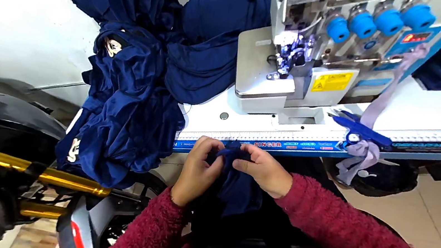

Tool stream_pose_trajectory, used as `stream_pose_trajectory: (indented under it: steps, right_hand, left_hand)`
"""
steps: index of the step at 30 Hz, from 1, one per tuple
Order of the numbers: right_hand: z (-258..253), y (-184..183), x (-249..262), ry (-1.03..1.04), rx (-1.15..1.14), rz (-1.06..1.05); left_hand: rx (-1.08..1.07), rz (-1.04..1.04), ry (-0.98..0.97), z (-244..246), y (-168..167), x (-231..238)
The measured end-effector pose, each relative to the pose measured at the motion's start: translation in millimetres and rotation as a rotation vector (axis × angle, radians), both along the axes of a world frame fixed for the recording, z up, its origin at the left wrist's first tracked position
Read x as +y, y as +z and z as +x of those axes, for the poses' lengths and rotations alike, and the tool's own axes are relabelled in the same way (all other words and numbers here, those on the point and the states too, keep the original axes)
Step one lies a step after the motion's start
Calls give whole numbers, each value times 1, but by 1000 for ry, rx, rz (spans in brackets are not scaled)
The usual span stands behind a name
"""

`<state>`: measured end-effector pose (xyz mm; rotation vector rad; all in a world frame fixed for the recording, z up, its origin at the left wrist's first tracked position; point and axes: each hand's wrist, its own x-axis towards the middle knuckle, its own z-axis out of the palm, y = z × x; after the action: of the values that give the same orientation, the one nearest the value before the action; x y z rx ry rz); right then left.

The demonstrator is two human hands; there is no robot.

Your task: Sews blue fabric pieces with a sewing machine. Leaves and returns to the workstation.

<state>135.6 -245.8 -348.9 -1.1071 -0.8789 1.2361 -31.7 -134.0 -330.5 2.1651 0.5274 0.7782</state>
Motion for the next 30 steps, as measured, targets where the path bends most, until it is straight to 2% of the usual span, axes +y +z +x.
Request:
stream_pose_trajectory:
  steps: [2,4,6,12,16,24,30]
  right_hand:
    - [0,1,0,32,49,-109]
    - [2,3,2,60,49,-192]
    - [5,2,5,53,43,-214]
    - [2,0,7,-43,93,-206]
    - [1,2,6,-63,112,-208]
    - [-13,1,-2,-216,-144,-28]
    - [-29,-6,-7,-446,-365,146]
  left_hand:
    - [27,-217,-57,-1,7,6]
    - [48,-286,-92,0,14,10]
    - [46,-210,-55,3,15,11]
    - [53,262,189,12,-7,-6]
    - [19,269,245,8,-11,-24]
    - [-147,468,271,-1,-14,-49]
    - [-177,512,208,5,-20,-69]
